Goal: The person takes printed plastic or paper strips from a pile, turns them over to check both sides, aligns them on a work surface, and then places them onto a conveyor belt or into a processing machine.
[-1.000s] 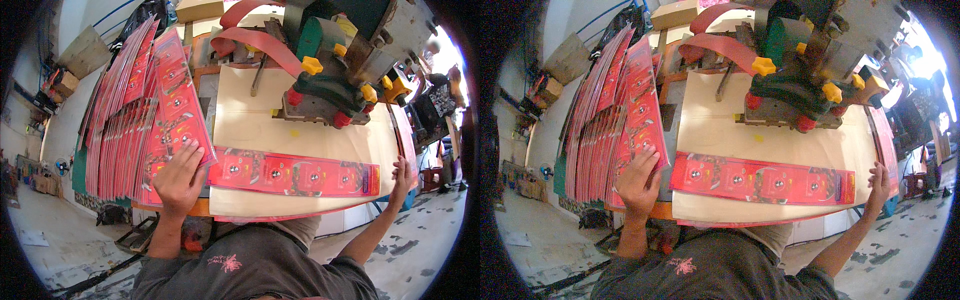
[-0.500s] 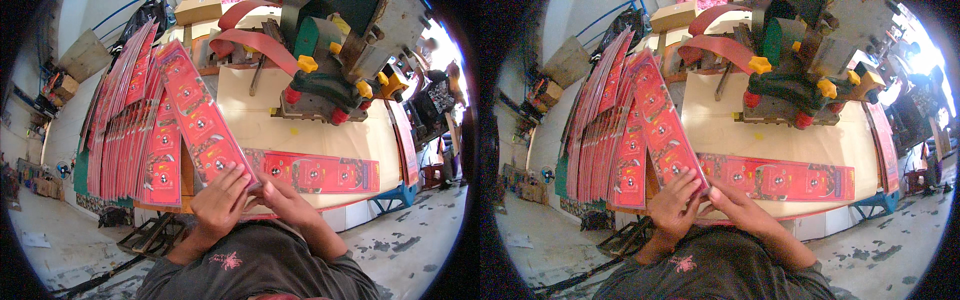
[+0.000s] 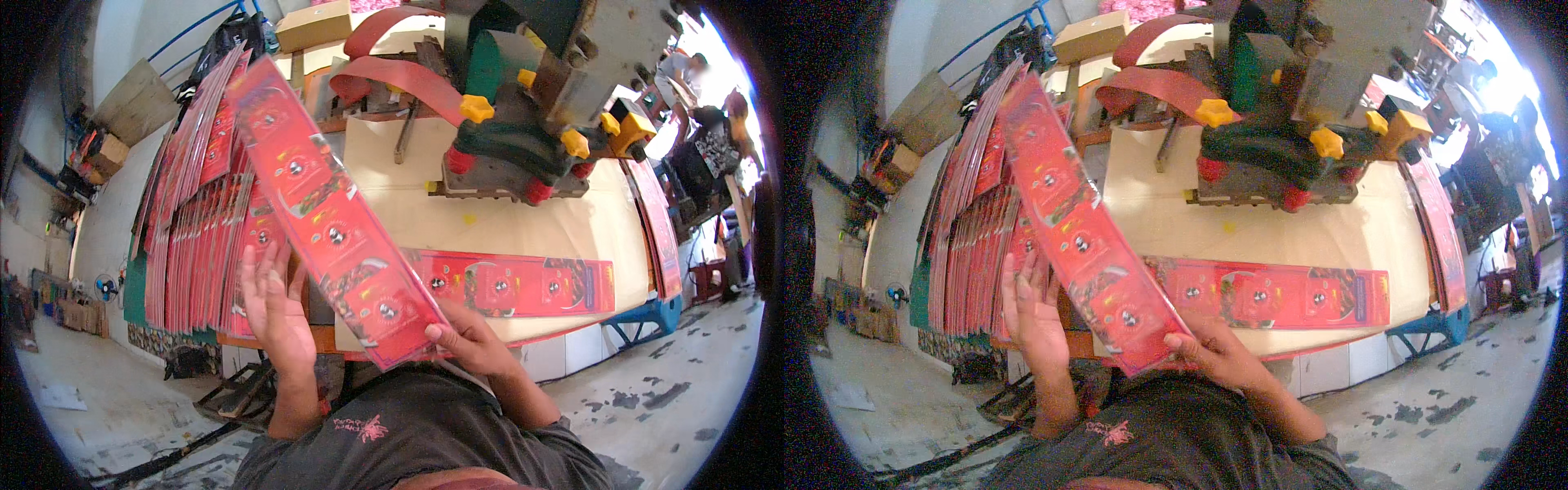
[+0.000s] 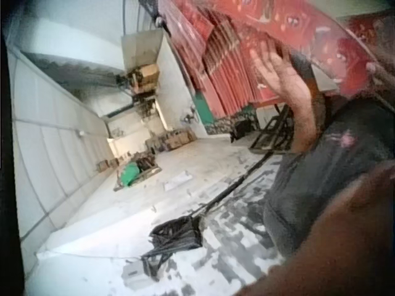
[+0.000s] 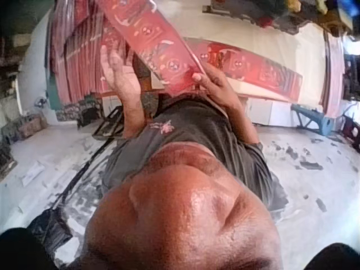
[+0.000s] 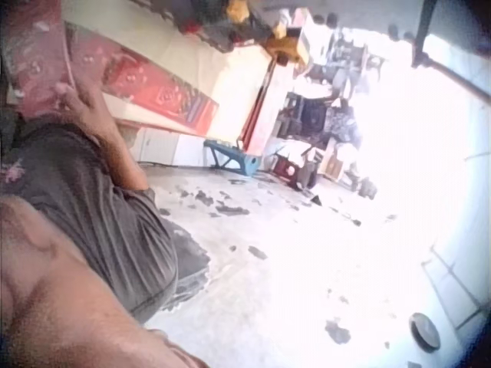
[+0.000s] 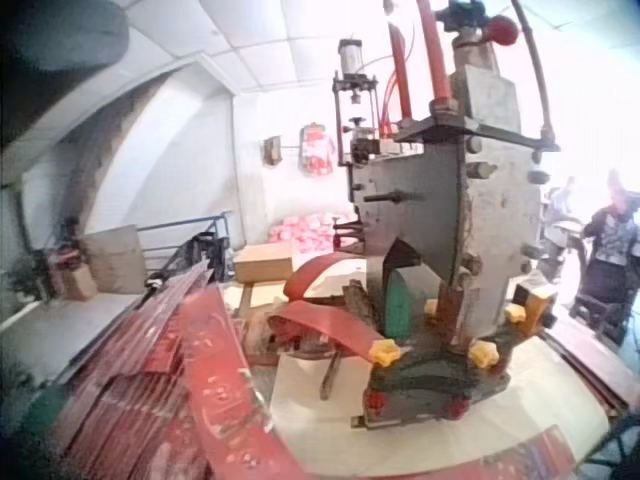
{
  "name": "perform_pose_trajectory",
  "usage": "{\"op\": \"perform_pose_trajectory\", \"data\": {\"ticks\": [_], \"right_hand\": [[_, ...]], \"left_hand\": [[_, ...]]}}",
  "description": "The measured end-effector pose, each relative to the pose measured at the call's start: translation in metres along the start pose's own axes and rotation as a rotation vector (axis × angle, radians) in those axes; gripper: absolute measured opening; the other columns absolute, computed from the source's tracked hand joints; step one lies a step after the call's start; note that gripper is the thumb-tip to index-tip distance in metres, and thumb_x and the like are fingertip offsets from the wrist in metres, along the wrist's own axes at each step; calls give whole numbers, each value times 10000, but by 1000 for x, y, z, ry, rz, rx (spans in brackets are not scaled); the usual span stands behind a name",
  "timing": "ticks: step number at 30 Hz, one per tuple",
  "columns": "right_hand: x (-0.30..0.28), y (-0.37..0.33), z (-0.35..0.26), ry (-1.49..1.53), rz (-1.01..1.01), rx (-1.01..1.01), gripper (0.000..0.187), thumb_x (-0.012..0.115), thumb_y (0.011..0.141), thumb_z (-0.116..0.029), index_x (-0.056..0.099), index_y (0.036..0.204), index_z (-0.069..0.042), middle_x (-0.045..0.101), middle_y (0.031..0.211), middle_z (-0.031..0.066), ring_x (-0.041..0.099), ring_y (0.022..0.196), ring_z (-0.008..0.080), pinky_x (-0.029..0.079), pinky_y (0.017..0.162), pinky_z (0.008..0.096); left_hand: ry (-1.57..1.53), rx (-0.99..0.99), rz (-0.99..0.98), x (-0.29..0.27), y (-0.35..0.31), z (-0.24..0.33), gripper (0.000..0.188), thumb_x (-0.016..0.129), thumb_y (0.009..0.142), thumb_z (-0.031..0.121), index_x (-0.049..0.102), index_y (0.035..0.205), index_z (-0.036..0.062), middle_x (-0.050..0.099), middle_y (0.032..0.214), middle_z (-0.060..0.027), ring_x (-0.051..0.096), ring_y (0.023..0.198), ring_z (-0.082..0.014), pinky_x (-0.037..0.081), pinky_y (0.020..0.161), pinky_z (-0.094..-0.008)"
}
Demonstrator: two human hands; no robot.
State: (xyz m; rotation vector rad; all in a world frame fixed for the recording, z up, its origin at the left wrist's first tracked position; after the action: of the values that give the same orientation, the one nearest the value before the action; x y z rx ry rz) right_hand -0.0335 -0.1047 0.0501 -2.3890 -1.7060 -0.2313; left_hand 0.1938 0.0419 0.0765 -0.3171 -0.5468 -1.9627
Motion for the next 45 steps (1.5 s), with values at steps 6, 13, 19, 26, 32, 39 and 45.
{"op": "perform_pose_trajectory", "data": {"ticks": [6,13,19,26,32,39,45], "right_hand": [[17,-17,13,-234,-157,-61,423,664,1076,-249,621,1424,-11,730,1300,199,718,1210,313,543,1024,429],[18,-21,18,-344,-162,-208,348,678,1065,-275,689,1311,-29,746,1259,173,721,1184,338,563,1008,437],[-7,-26,-5,-284,-71,-182,326,660,1080,-203,695,1340,-10,773,1214,152,746,1143,274,561,998,391],[-37,-34,-26,-260,12,-254,362,660,1085,-217,668,1366,11,777,1190,151,755,1100,245,578,938,378],[-67,-51,-29,67,247,-312,682,598,1066,-520,514,1545,-42,725,1302,169,727,1034,225,590,840,343],[-87,-74,-52,204,511,-476,1033,607,951,-761,362,1633,-25,725,1228,226,728,880,214,577,662,290],[-97,-107,-49,19,750,-333,499,681,1054,-296,612,1414,41,716,943,42,637,666,82,466,548,217]], "left_hand": [[-107,-255,4,-18,13,-10,502,653,1085,294,520,1475,9,657,1406,-125,671,1233,-235,542,1070,-430],[146,-149,145,-72,36,29,449,654,1085,268,576,1453,23,646,1424,-112,640,1267,-237,510,1090,-435],[533,4,186,-100,44,73,563,617,1104,389,541,1502,-2,608,1438,-113,569,1308,-219,428,1146,-389],[820,-7,-173,-128,33,99,583,631,1067,524,671,1237,-33,695,1067,-103,651,990,-180,525,880,-347],[1128,-83,-614,-207,55,98,581,662,1041,546,723,1044,-33,680,867,-89,637,837,-152,509,749,-329],[1012,-92,-812,-65,8,62,553,728,1009,482,699,839,-43,574,651,-57,541,617,-126,427,580,-330],[1026,-239,-985,-58,1,40,423,750,1010,366,723,862,-30,605,656,-75,554,597,-127,430,563,-318]]}}
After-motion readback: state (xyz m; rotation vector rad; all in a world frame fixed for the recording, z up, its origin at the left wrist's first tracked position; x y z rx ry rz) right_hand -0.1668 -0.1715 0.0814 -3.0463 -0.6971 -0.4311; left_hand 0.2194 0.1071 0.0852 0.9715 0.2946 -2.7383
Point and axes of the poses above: each hand's wrist, its own y-axis towards the middle knuckle, its own x-axis out of the palm, z = x × y, the point moved 1 cm from there along y, towards the middle knuckle
